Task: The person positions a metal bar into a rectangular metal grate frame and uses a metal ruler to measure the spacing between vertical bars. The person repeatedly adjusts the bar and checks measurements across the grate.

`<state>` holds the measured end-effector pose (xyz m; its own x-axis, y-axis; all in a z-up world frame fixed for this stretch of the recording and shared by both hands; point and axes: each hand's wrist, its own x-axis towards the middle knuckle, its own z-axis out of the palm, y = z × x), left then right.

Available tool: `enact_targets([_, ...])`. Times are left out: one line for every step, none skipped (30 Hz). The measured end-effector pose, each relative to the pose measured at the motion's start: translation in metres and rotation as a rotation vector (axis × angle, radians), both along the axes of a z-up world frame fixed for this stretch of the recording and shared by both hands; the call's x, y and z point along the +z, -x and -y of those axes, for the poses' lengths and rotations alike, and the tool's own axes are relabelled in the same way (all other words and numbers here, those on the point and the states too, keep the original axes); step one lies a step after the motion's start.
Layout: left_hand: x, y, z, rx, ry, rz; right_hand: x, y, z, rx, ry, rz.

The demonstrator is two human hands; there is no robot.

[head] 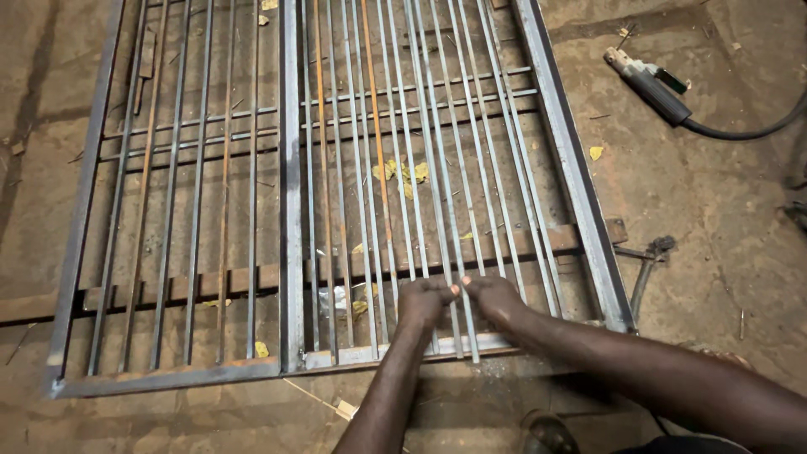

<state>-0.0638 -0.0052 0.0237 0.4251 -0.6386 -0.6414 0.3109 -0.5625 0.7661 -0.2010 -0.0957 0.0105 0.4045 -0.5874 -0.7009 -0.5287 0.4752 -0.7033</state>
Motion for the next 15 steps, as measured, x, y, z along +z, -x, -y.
enact_targets([-0.003, -0.001, 0.000, 0.008, 0.046, -0.013, -0.009, 0.003, 0.000, -0.026, 0.022, -0.016])
enact_targets([-0.004, -0.001, 0.000, 0.015, 0.094, -0.024, -0.017, 0.006, 0.002, -0.113, -0.045, 0.053])
enact_targets([-0.005, -0.001, 0.000, 0.023, 0.143, -0.034, -0.022, 0.012, 0.006, -0.201, -0.112, 0.122])
enact_targets([-0.005, -0.004, 0.001, 0.016, 0.112, -0.045, -0.026, 0.015, 0.010, -0.287, -0.180, 0.191])
enact_targets([-0.004, -0.006, 0.003, 0.009, 0.080, -0.055, -0.028, 0.018, 0.018, -0.348, -0.242, 0.252])
enact_targets([-0.002, -0.005, 0.005, 0.001, 0.050, -0.066, -0.029, 0.023, 0.024, -0.410, -0.304, 0.313])
enact_targets([0.000, -0.005, 0.006, -0.002, 0.052, -0.094, -0.028, 0.026, 0.028, -0.472, -0.365, 0.374])
enact_targets([0.003, -0.002, 0.006, -0.007, 0.052, -0.124, -0.027, 0.029, 0.030, -0.438, -0.347, 0.355])
enact_targets([0.006, 0.001, 0.007, -0.013, 0.052, -0.154, -0.023, 0.031, 0.032, -0.404, -0.328, 0.336])
enact_targets([0.010, 0.002, 0.009, -0.088, 0.037, -0.028, -0.017, 0.031, 0.035, -0.370, -0.312, 0.316])
enact_targets([0.013, 0.002, 0.013, -0.163, 0.023, 0.098, -0.010, 0.026, 0.038, -0.293, -0.283, 0.262])
enact_targets([0.017, 0.002, 0.016, -0.240, 0.006, 0.220, -0.002, 0.021, 0.038, -0.217, -0.258, 0.206])
enact_targets([0.020, -0.002, 0.025, -0.345, -0.070, 0.327, 0.005, 0.015, 0.041, -0.141, -0.233, 0.150])
enact_targets([0.017, 0.000, 0.023, -0.458, -0.162, 0.415, 0.010, 0.013, 0.044, 0.210, 0.097, -0.192])
enact_targets([0.012, -0.001, 0.023, -0.495, -0.144, 0.504, 0.014, 0.008, 0.051, 0.575, 0.425, -0.519])
